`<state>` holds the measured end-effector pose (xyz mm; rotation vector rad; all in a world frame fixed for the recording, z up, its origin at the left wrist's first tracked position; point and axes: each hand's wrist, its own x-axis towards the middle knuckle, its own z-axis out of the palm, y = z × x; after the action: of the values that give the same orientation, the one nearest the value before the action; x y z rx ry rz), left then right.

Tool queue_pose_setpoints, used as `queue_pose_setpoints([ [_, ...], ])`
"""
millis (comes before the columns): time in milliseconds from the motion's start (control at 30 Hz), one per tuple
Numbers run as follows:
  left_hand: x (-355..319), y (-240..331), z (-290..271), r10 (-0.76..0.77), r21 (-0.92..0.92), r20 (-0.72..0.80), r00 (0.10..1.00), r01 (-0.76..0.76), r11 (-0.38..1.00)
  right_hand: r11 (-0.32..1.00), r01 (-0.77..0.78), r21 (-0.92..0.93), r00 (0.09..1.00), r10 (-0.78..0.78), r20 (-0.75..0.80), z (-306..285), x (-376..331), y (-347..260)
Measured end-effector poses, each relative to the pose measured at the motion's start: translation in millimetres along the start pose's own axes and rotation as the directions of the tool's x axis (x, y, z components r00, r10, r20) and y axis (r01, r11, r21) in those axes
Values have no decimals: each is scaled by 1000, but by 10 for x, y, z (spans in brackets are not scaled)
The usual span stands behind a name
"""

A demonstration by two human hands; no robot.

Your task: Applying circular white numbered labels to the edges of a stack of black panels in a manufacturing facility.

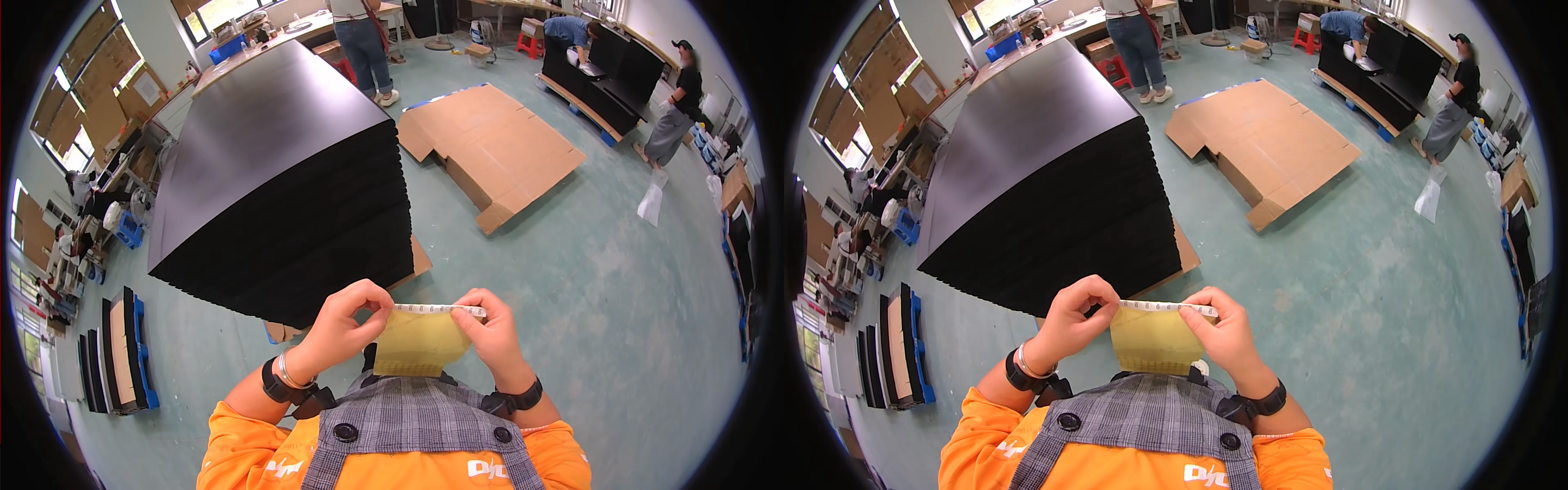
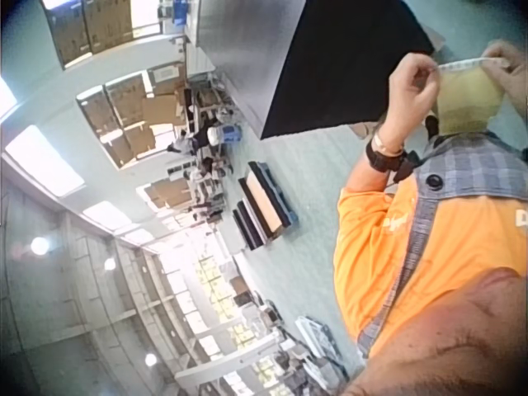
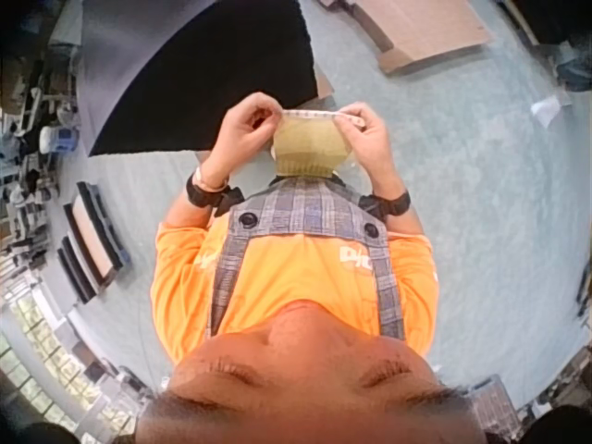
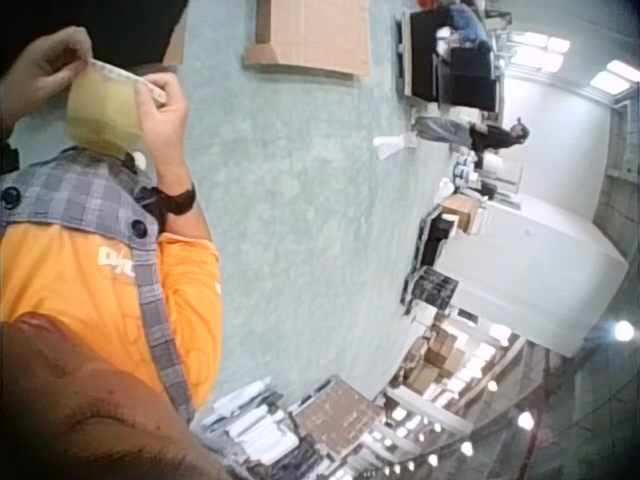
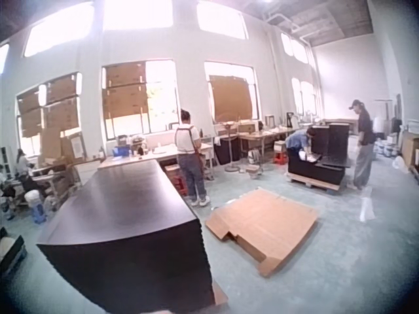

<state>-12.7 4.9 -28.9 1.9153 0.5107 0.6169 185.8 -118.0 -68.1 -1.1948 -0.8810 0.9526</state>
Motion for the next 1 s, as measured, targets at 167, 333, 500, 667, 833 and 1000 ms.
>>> queue_pose_setpoints([
  [167, 58, 184, 50, -28, -46, -98, 995, 24, 999, 1000, 5, -15, 1000, -5, 8, 60, 22, -39],
  [333, 115, 194, 55, 36, 179, 80, 996, -50, 983, 980, 125, -151, 989, -111, 100, 92, 41, -36],
  [500, 126, 132, 91, 83, 200, 46, 995, -91, 976, 985, 110, -134, 989, -96, 111, 111, 45, -62],
  [667, 136, 110, 110, 111, 178, 32, 993, -115, 977, 989, 67, -131, 993, -54, 103, 99, 42, -77],
  [833, 187, 200, 166, 38, 152, 0, 999, -38, 988, 986, 82, -148, 994, -70, 88, 94, 49, -86],
  [1000, 182, 117, 150, 88, 200, 50, 995, -97, 975, 982, 112, -150, 990, -97, 103, 109, 58, -90],
])
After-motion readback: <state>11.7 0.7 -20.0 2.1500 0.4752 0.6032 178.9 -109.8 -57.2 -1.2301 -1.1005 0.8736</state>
